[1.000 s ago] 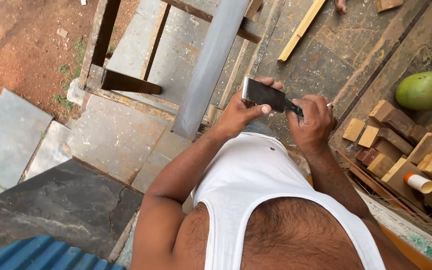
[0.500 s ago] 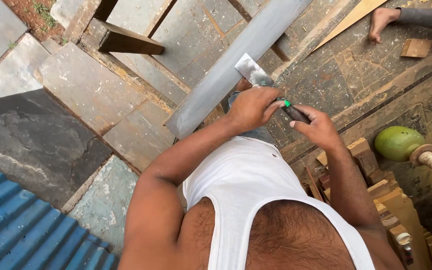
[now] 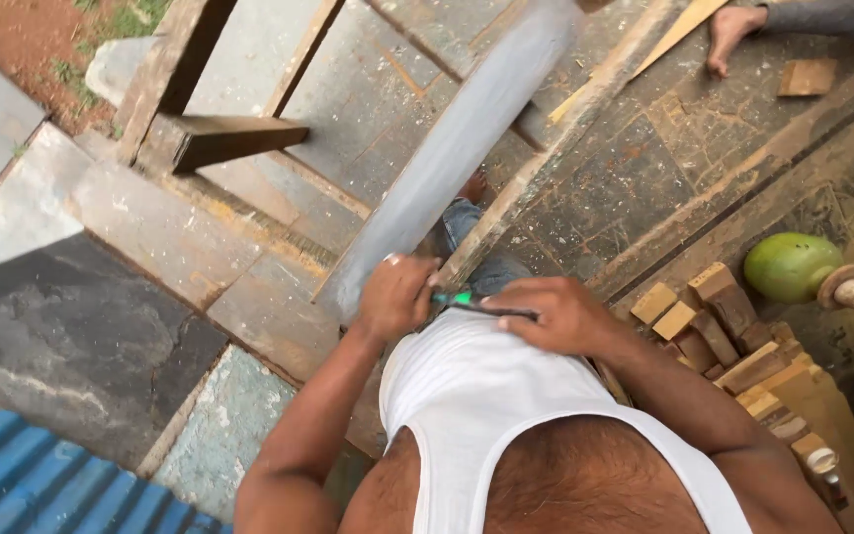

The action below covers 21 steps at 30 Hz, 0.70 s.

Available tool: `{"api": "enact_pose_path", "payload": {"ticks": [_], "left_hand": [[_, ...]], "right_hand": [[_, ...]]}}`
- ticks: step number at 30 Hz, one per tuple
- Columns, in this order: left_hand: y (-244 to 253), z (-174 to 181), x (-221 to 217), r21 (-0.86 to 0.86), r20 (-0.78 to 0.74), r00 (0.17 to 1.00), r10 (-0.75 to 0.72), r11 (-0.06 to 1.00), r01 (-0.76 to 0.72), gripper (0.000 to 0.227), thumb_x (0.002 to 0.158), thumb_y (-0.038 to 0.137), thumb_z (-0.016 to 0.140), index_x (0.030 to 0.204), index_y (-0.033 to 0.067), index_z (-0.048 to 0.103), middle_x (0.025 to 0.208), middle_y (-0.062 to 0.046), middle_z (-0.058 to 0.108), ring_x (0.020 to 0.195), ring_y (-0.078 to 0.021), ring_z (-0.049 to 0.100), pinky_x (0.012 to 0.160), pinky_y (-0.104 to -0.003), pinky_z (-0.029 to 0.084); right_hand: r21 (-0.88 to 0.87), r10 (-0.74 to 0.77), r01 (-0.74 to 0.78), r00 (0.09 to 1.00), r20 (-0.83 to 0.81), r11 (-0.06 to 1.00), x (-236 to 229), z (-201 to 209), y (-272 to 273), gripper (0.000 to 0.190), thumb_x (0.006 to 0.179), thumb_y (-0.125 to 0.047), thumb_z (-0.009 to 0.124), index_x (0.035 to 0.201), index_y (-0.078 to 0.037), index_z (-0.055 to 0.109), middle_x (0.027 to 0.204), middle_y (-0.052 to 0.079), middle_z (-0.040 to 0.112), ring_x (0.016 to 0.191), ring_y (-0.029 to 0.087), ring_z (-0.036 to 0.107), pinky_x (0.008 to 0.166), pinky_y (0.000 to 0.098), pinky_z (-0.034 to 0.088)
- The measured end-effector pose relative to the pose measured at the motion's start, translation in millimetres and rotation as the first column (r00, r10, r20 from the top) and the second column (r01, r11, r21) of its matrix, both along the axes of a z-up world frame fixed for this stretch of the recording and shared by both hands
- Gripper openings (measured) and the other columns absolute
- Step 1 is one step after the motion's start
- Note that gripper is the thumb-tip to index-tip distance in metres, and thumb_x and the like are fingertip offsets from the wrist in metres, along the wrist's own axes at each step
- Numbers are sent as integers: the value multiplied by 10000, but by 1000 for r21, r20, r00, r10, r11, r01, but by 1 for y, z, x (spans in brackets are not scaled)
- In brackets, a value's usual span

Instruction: Applying and smoothing wood filler on a wooden beam using a putty knife and spatula.

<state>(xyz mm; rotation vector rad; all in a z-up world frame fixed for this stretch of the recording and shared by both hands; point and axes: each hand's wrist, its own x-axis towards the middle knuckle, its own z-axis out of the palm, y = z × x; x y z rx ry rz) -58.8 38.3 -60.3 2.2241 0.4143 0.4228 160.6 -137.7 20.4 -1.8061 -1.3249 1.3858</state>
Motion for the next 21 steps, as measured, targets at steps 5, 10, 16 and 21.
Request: {"api": "enact_pose_path", "payload": {"ticks": [5,10,16,21], "left_hand": [[39,-31,115,-18,-31,999,-29,999,28,229,895,48,642,1120,67,677,931,-140,700,861,-351,663,785,-468,513],[53,-57,331,-136,41,991,-126,982,130,247,1001,101,580,1235,82,656,987,-160,707,902,-364,672,821,-473,532],[29,-65,267,-65,50,986,-161,984,164,286,968,93,555,1240,69,639,1105,-188,695,1026,-387,659,908,-492,525],[3,-44,15,-103,-338,933,128,980,-172,234,938,69,584,1157,27,653,941,-162,716,775,-305,704,698,-423,560]], "right_hand": [[48,-137,133,986,95,990,91,-11,21,279,916,-310,706,1159,-194,779,1025,31,787,790,152,734,702,345,621],[-296,-421,473,879,223,830,250,-22,14,299,896,-357,718,1175,-259,768,972,24,787,714,155,673,647,322,552],[-268,-404,446,893,200,854,199,-24,-9,281,867,-298,746,1137,-241,794,989,21,801,793,156,693,694,359,561],[145,-90,97,994,-57,985,22,-21,-3,230,939,-247,685,1139,-194,784,946,51,775,722,137,697,564,334,561]]}}
